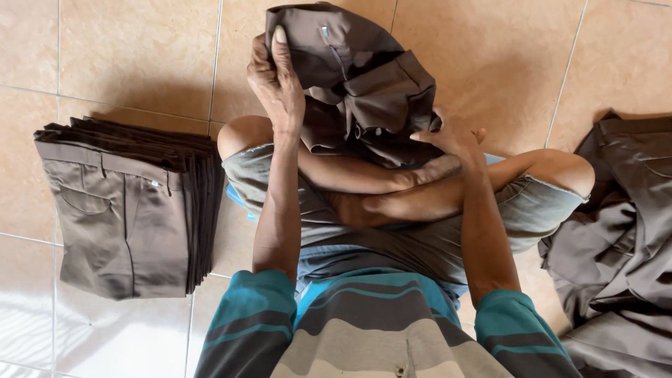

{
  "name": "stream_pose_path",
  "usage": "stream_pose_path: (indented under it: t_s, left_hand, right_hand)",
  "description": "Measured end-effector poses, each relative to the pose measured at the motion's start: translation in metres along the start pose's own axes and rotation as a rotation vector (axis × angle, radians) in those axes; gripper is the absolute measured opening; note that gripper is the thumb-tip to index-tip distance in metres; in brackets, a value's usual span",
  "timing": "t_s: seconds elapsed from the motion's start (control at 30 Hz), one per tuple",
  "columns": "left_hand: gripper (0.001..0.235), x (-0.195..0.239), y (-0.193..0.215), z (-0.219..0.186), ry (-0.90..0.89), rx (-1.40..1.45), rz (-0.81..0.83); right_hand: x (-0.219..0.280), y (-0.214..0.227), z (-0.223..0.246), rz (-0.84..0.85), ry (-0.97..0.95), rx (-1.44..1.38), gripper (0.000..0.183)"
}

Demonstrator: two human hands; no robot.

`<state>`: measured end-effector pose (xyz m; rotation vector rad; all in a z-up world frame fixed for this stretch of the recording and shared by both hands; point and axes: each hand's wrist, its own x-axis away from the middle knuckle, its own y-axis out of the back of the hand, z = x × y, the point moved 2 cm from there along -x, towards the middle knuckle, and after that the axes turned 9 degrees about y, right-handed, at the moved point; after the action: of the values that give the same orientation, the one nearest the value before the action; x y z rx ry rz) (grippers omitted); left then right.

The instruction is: The person sits cross-legged on a tiled floor and folds brown trousers by hand. They smooth the fabric, fold the legs, and fold the garment in half before placing it on a stack to the left.

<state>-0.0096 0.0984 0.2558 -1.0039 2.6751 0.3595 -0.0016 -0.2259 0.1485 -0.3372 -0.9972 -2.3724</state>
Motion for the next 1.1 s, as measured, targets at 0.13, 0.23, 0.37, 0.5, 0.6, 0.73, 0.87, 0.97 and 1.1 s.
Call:
stream_pose_path:
  t_s: [0.13, 0.23, 0.37, 0.5, 0.6, 0.73, 0.87, 0.97, 1.1]
  left_hand:
    - [0.028, -0.003, 0.000, 0.003, -0.064, -0.004, -0.038]
    - [0.023, -0.004, 0.000, -0.002, -0.063, 0.026, -0.039]
    - [0.021, 0.003, -0.004, -0.031, -0.172, -0.233, -0.065]
    - [0.010, 0.037, -0.026, -0.074, -0.631, -0.299, 0.247]
    - [0.025, 0.085, -0.052, -0.036, -0.327, -0.137, 0.457]
    - [0.022, 0.086, -0.041, -0.074, -0.129, -0.007, 0.651]
    - [0.020, 0.079, -0.038, -0.082, 0.018, 0.178, 0.763]
    - [0.018, 0.075, -0.037, -0.080, 0.056, 0.276, 0.846]
    - [0.019, 0.067, -0.032, -0.074, 0.119, 0.398, 0.989]
  right_hand:
    - [-0.015, -0.006, -0.020, -0.204, 0.138, 0.000, 0.047]
    - [-0.004, -0.001, -0.004, -0.396, 0.555, -0.052, 0.025]
    - [0.047, 0.019, 0.049, -0.438, 0.394, -0.092, 0.029]
    - [0.096, 0.028, 0.098, -0.464, 0.287, -0.192, 0.011]
    - [0.095, 0.018, 0.067, -0.479, 0.483, -0.376, 0.017]
    - [0.093, 0.010, 0.065, -0.463, 0.589, -0.298, 0.023]
    - [0.099, 0.006, 0.066, -0.507, 0.622, -0.262, 0.012]
    - [0.104, 0.014, 0.092, -0.551, 0.732, -0.276, 0.013]
    - [0.098, 0.023, 0.103, -0.567, 0.779, -0.226, 0.017]
